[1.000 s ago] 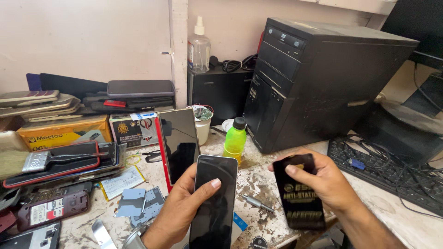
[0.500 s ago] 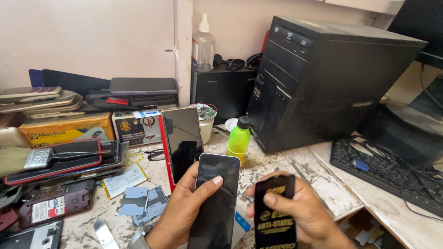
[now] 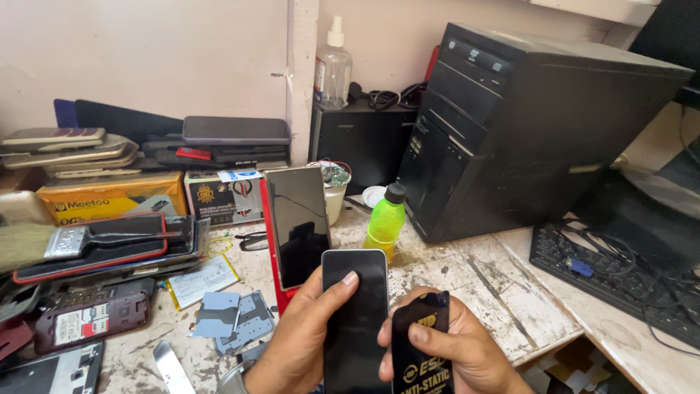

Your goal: The person disassembles a smartphone, removes the back cover, and wipes the screen with a cloth. They then reassemble the device and briefly interact with the touchscreen to test functionality.

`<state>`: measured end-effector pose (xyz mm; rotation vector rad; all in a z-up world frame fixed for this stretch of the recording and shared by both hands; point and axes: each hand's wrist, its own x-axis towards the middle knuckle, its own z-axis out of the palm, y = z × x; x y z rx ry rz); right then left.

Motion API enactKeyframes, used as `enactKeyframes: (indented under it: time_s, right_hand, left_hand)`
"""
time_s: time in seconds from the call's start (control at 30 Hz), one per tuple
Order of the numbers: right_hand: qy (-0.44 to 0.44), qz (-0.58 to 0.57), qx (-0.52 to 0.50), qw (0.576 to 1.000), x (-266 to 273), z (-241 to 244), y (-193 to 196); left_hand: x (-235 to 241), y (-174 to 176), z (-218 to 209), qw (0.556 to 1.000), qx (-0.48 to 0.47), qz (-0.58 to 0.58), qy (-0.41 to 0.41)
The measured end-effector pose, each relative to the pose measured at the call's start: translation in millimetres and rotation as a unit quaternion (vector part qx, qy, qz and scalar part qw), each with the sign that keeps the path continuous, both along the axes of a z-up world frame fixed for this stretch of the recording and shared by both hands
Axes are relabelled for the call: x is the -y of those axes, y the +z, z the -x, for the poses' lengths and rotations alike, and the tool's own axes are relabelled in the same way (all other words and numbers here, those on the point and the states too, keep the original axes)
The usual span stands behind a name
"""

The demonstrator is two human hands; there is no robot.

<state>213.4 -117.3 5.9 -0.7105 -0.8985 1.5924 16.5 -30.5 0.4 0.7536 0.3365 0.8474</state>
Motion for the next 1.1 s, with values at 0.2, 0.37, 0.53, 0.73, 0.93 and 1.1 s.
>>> enactKeyframes:
  time_s: [0.2,0.37,0.53,0.73,0.93,1.1]
  right_hand:
    - [0.034,-0.029,-0.039,0.998,-1.4,-2.2,-12.5]
    - [0.057,-0.026,-0.057,0.996,-2.2,-7.4,-20.3]
    - [0.05,-0.027,-0.073,0.996,-3.9,-8.4,-25.4]
    - [0.048,0.0,-0.021,0.999,-2.8,-4.2,-30.8]
    - [0.034,0.006,0.015,0.999,-0.9,-5.6,-32.1]
    - [0.025,-0.015,-0.016,0.999,-3.0,-8.8,-35.2]
  left_hand:
    - [1.4,2.8,-0.7,0.998,-0.034,0.06,0.002]
    - [2.8,4.1,2.3,0.997,-0.012,0.075,-0.033]
    - [2.9,4.0,1.7,0.995,-0.018,0.086,-0.039]
    - [1.1,-4.3,-2.1,0.994,-0.077,0.069,0.025]
    - [-1.9,-10.0,-4.7,0.993,-0.087,0.054,0.056]
    - [-0.7,-2.4,-4.5,0.982,-0.066,0.158,0.078]
